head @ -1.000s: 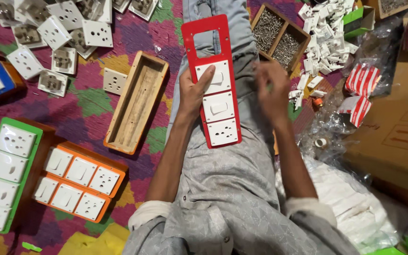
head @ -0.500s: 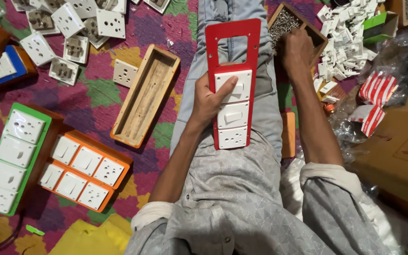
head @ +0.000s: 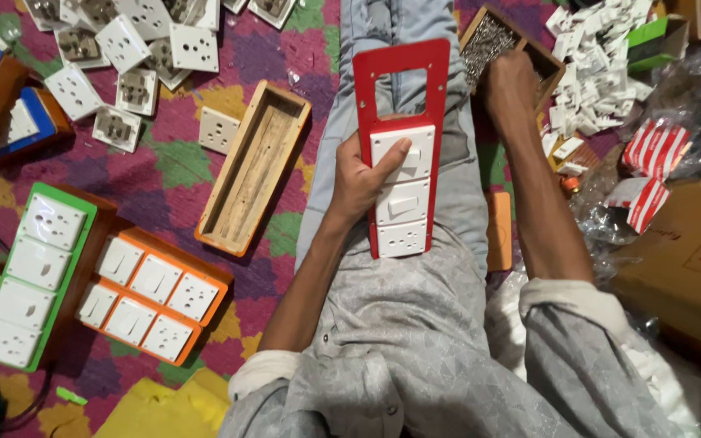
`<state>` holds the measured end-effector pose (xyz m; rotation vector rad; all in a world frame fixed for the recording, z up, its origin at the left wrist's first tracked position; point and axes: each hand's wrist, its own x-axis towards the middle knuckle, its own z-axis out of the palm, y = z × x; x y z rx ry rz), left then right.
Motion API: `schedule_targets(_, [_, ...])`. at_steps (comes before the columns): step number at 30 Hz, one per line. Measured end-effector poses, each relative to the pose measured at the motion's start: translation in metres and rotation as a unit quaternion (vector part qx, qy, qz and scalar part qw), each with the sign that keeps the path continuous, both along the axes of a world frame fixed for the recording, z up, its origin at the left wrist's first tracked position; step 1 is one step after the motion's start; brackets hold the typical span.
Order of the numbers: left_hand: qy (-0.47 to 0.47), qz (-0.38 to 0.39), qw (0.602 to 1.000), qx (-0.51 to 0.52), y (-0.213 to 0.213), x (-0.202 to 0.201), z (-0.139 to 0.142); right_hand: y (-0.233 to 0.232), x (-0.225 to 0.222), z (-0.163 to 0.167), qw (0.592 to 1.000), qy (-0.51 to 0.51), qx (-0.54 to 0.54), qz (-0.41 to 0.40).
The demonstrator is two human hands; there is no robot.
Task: The person assembles a multi-gang switchboard by inserting white plastic switch and socket modules into a red frame and securing them with screws. They repeatedly flip the frame to access the back, insert screws, and tighten them by hand.
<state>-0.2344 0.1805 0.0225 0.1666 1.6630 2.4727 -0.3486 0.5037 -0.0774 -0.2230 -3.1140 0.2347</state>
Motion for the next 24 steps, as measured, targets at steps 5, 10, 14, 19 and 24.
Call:
schedule_targets(5, [0.030,0.006,1.000,-0.004,-0.002,0.000,-0.001,0.007,-0.010,-0.007,0.976,0.029,0.139,0.166])
schedule_targets(10, [0.013,0.012,1.000,-0.022,-0.001,0.000,-0.005,0.003,-0.007,-0.002,0.965,-0.014,0.201,0.168])
schedule_targets(14, [0.021,0.008,1.000,-0.014,0.000,0.000,-0.005,-0.003,-0.013,0.005,0.958,-0.040,0.230,0.168])
schedule_targets(19, [0.012,0.005,1.000,0.003,-0.001,0.000,-0.004,-0.001,-0.003,0.021,0.986,0.046,0.058,0.149])
schedule_targets(24, [-0.019,-0.006,1.000,0.004,0.001,0.000,-0.006,-0.001,0.015,0.026,0.972,0.125,-0.179,0.089])
